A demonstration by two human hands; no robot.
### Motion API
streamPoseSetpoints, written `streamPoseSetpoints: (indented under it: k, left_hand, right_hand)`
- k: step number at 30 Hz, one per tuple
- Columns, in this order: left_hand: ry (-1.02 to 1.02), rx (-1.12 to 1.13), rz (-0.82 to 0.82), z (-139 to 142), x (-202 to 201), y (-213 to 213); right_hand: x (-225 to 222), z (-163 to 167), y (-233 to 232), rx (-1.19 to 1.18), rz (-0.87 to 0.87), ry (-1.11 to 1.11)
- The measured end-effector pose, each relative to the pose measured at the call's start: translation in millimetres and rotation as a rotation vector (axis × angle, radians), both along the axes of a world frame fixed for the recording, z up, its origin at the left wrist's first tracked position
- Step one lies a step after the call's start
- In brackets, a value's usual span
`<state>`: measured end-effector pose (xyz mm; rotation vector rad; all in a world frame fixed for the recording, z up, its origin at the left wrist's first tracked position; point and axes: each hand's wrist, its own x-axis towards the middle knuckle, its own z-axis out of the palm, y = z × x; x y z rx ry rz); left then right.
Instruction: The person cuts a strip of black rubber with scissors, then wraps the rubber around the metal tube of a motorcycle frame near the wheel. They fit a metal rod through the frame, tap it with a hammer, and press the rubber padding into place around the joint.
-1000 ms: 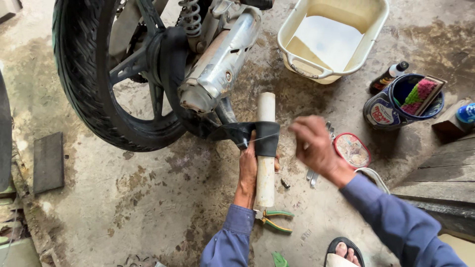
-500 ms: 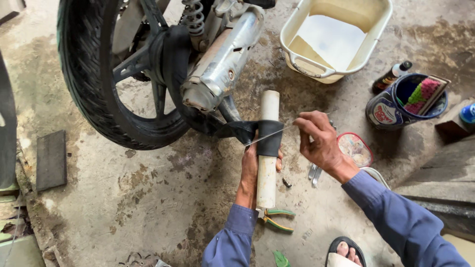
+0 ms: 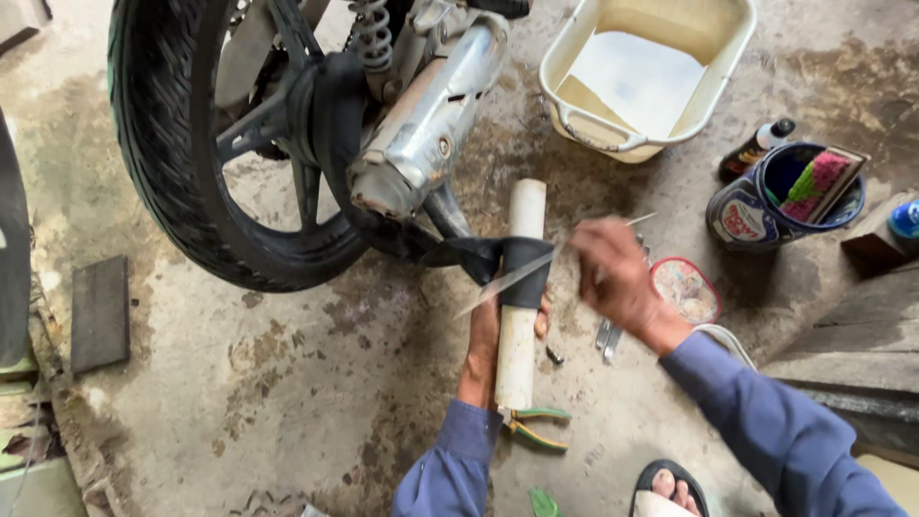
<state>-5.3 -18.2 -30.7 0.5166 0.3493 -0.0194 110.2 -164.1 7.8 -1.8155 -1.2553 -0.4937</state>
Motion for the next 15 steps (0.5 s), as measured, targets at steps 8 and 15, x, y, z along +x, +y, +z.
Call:
streamPoseSetpoints:
  k: [8, 15]
  left_hand:
    - [-0.028, 0.117, 0.022, -1.1, 0.0, 1.2]
    - [0.021, 0.035, -0.003, -2.7, 6.9, 2.2]
  right_hand:
    - [3.2, -0.1, -1.8, 0.016, 0.007, 0.039]
    - [3.8, 5.5, -1.1, -0.014, 0.117, -0.051]
